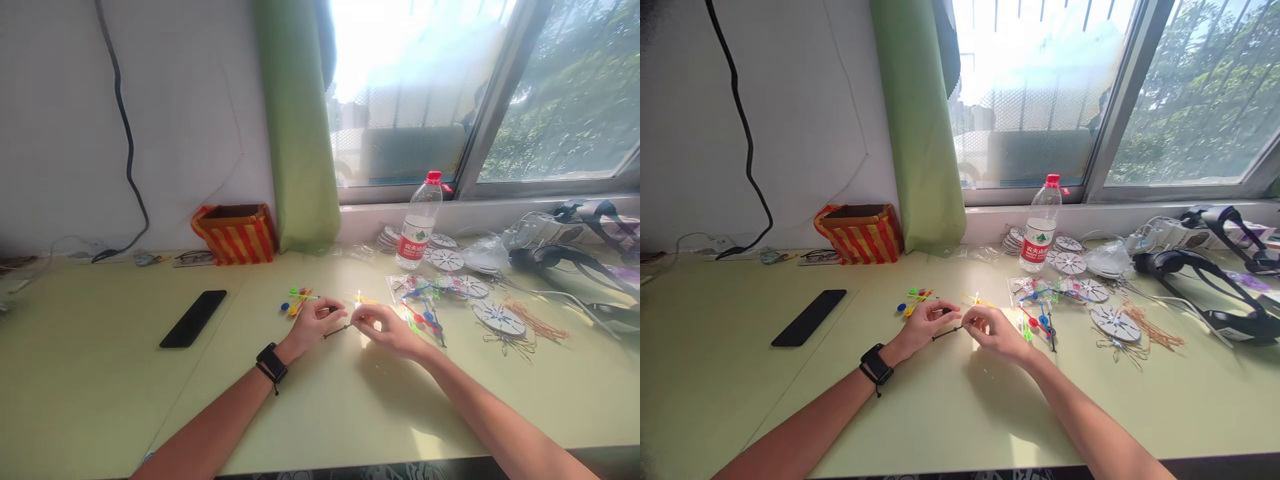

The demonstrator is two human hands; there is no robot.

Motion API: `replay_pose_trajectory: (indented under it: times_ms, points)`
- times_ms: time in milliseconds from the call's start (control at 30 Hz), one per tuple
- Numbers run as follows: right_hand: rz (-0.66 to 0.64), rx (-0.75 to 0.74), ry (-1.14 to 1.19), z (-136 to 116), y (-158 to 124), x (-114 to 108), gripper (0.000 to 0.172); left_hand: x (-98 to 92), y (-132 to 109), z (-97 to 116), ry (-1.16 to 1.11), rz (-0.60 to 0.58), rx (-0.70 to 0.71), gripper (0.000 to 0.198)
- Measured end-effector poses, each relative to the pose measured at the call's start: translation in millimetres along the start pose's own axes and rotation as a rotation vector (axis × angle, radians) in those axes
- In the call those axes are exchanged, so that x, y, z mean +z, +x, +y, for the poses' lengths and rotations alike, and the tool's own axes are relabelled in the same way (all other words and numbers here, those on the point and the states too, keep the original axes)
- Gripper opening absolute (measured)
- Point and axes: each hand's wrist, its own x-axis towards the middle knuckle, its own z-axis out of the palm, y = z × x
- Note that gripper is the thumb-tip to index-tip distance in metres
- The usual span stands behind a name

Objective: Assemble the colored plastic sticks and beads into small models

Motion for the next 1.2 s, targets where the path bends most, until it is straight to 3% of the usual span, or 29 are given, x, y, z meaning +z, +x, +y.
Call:
replay_pose_trajectory:
  times_ms: [133,400,533,1000,1200]
  points:
    - [0.007,0.033,0.086,2,1,0,0.023,0.2,0,-1,-0.09,0.001,-0.028,0.041]
    - [0.038,0.043,0.198,4,2,6,0.034,2.5,-1,4,-0.049,-0.058,0.041,0.033]
    - [0.029,0.001,0.143,6,1,11,0.03,4.3,-5,6,-0.028,-0.097,0.052,0.038]
    - [0.156,-0.031,-0.21,21,0,14,0.021,8.6,-7,6,0.04,-0.142,0.147,0.027]
    - [0.106,-0.06,-0.225,19,-1,12,0.016,4.1,-4,7,0.064,-0.15,0.153,0.026]
